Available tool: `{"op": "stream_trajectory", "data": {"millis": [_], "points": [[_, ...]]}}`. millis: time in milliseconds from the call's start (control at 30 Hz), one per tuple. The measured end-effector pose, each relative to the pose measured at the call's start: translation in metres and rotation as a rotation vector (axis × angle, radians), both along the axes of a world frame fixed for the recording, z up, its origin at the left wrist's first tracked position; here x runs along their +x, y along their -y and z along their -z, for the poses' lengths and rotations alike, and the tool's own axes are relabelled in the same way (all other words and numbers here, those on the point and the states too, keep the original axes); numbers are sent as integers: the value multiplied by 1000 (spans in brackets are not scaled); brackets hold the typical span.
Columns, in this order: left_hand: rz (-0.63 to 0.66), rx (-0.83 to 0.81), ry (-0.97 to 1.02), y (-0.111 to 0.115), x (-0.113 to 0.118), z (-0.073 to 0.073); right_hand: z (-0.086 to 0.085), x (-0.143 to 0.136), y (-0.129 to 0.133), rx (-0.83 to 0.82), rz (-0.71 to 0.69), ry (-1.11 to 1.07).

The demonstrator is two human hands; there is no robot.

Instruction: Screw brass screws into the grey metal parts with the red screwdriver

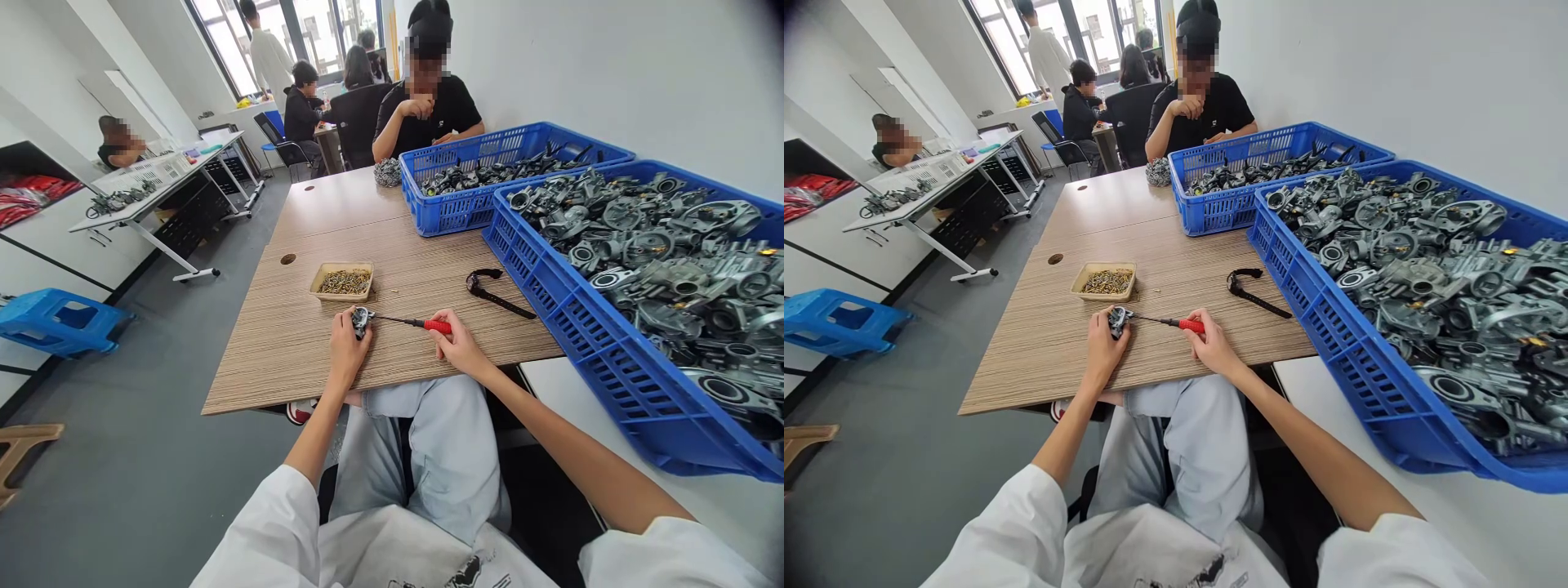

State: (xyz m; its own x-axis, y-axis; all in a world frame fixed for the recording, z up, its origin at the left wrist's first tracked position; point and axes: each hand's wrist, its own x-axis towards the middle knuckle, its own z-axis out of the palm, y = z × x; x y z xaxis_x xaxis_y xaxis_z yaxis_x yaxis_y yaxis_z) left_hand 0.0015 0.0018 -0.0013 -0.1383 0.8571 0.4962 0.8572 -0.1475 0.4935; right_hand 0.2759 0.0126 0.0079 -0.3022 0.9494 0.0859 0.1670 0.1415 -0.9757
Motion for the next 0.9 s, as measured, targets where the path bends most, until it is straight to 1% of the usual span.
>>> {"op": "stream_trajectory", "data": {"millis": [167,367,633,900], "points": [[0,-13,-9,1,1,-1,-1,-1,2,54,-14,19],[-10,-14,-29,2,2,-1,2,0,2,65,-20,26],[-25,-23,-66,2,2,0,6,0,0,191,29,65],[-20,-22,-51,3,2,-3,8,1,-2,213,34,72]]}}
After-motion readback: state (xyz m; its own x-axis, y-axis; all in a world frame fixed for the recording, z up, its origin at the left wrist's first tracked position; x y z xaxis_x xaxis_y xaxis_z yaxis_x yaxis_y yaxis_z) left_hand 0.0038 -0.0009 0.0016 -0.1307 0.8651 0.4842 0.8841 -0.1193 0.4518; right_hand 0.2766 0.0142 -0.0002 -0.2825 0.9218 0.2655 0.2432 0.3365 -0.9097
